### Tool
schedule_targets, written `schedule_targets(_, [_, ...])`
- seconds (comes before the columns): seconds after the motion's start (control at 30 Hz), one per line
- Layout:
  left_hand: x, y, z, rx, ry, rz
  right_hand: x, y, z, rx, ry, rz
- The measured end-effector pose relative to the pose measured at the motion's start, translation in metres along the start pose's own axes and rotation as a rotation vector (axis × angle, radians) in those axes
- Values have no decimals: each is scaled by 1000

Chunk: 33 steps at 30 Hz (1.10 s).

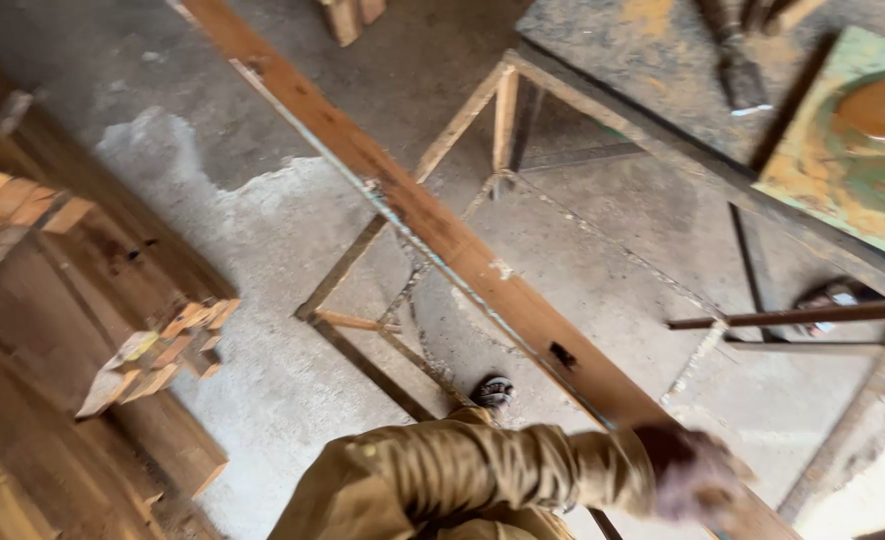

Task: The person mixes a brown filler paste with powder on a small board, then presses the paste by hand into the holes of a long wooden plank. They then use a chisel and mallet to tap and trim the filled spots along the plank.

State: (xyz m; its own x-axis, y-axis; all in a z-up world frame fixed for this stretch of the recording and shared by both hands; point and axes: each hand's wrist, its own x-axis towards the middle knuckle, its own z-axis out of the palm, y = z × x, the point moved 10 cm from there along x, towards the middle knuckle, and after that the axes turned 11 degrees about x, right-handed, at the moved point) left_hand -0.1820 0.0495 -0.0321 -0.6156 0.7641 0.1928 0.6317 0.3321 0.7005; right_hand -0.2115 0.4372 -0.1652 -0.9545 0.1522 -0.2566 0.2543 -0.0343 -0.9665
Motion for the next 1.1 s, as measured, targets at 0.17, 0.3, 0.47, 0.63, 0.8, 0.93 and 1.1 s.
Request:
schedule_targets(0.17, [8,-45,-94,-203,103,-254,-91,-87,36,-76,237,-50])
schedule_targets(0.3, [56,-87,-165,-128,76,-423,-126,-180,117,-120,437,-82])
schedule_targets(0.47, [119,-204,-170,9,162,-519,-121,-165,118,324,662,84])
schedule_targets(0.63, [166,-297,-151,-197,83,-916,-98,-180,105,-463,237,-462])
schedule_targets(0.8, [207,-361,-121,-254,200,-1055,-65,-155,75,-375,275,-284])
schedule_targets(0.93, [228,-424,-79,-251,322,-1153,-54,-129,56,-283,316,-105])
schedule_targets(1.1, [220,-408,-100,-308,264,-1320,-48,-107,46,-190,357,58])
